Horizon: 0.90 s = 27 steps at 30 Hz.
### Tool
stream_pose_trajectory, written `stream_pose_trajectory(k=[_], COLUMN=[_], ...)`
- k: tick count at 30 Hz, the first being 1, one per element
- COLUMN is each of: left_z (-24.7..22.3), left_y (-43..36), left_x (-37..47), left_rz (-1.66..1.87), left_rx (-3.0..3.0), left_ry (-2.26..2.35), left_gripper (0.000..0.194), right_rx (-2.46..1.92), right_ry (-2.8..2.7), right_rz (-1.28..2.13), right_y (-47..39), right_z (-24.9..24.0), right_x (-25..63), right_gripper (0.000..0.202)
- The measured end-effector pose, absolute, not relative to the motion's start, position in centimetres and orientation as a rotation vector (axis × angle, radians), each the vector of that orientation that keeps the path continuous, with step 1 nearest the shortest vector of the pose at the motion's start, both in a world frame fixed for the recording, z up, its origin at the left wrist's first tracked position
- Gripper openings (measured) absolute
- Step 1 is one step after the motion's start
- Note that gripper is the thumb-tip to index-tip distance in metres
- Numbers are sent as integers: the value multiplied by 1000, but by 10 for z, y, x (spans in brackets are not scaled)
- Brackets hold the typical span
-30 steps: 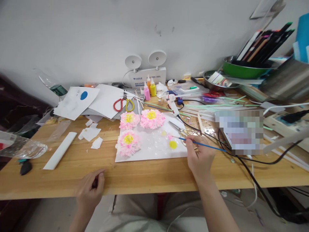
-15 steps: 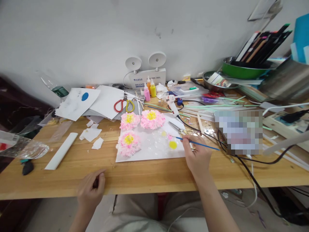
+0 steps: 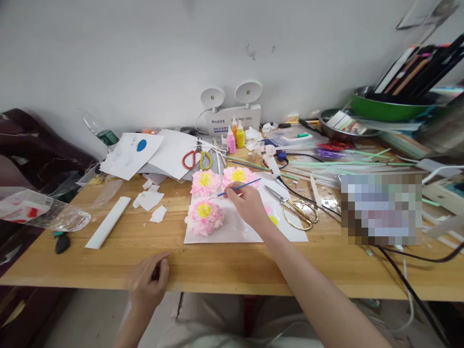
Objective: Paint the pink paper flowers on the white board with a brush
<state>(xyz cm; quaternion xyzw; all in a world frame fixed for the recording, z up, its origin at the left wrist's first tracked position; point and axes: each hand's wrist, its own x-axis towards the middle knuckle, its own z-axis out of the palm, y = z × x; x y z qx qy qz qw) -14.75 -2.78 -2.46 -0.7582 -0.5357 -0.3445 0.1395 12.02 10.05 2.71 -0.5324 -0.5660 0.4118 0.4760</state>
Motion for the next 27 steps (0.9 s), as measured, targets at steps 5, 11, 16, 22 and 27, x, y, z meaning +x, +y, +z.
stream_pose_trajectory(k=[5, 11, 16, 22, 27], left_z=[-23, -26, -25, -27, -28], left_y=[-28, -27, -28, -29, -29], left_x=[-147, -148, -148, -149, -150], left_rz=[-1015, -1019, -1025, -1003, -1010], left_rx=[-2197, -2214, -2207, -2228, -2235], left_ry=[-1546, -1565, -1560, -1599, -1593], left_gripper=[13, 15, 14, 15, 18], right_rx=[-1353, -1360, -1347, -1354, -1342], right_ry=[-1273, -1314, -1344, -1295, -1355], right_rz=[995, 974, 909, 915, 927], right_y=[105, 103, 106, 106, 102], right_z=[22, 26, 25, 24, 26], right_x=[115, 115, 114, 116, 121], right_gripper=[14, 16, 18, 16, 16])
